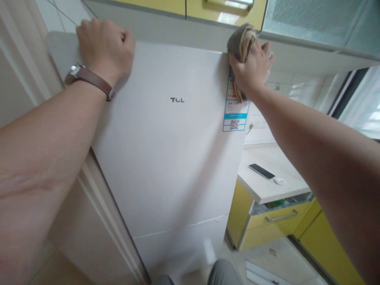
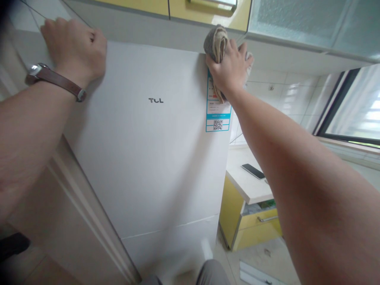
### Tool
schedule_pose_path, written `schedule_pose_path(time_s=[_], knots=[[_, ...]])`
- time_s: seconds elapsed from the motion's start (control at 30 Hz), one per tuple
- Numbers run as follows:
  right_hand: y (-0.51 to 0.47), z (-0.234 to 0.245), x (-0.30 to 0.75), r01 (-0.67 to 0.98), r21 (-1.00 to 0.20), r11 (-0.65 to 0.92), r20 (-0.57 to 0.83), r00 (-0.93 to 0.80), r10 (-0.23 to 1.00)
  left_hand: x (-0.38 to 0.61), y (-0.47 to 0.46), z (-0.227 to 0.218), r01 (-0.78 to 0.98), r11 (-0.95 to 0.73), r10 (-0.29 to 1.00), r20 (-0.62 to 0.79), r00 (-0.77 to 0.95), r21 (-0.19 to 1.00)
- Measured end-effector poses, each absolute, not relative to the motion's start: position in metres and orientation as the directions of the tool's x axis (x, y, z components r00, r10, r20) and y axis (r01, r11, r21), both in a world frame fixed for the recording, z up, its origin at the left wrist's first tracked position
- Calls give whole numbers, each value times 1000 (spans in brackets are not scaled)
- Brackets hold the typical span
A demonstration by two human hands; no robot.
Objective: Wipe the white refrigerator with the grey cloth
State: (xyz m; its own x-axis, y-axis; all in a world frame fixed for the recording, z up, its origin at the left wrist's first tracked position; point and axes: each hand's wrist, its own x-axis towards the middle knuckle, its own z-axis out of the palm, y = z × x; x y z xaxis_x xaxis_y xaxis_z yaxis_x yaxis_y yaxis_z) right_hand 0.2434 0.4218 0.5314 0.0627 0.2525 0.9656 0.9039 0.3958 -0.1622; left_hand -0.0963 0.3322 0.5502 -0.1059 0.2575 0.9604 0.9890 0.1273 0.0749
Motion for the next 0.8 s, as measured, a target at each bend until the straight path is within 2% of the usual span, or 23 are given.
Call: schedule_pose_path(time_s=[0.2,0.5,0.67,0.8], knots=[[418,528,244,918,-153,366,963,56,263,-91,327,551,979,190,310,942,-127,70],[423,527,247,926,-146,348,964,54,260,-91,327,550,985,151,282,951,-124,84],[424,527,248,921,-138,365,970,52,236,-87,322,550,979,197,337,934,-122,57],[424,528,247,917,-143,371,969,53,241,-91,326,550,984,169,303,947,-108,58]])
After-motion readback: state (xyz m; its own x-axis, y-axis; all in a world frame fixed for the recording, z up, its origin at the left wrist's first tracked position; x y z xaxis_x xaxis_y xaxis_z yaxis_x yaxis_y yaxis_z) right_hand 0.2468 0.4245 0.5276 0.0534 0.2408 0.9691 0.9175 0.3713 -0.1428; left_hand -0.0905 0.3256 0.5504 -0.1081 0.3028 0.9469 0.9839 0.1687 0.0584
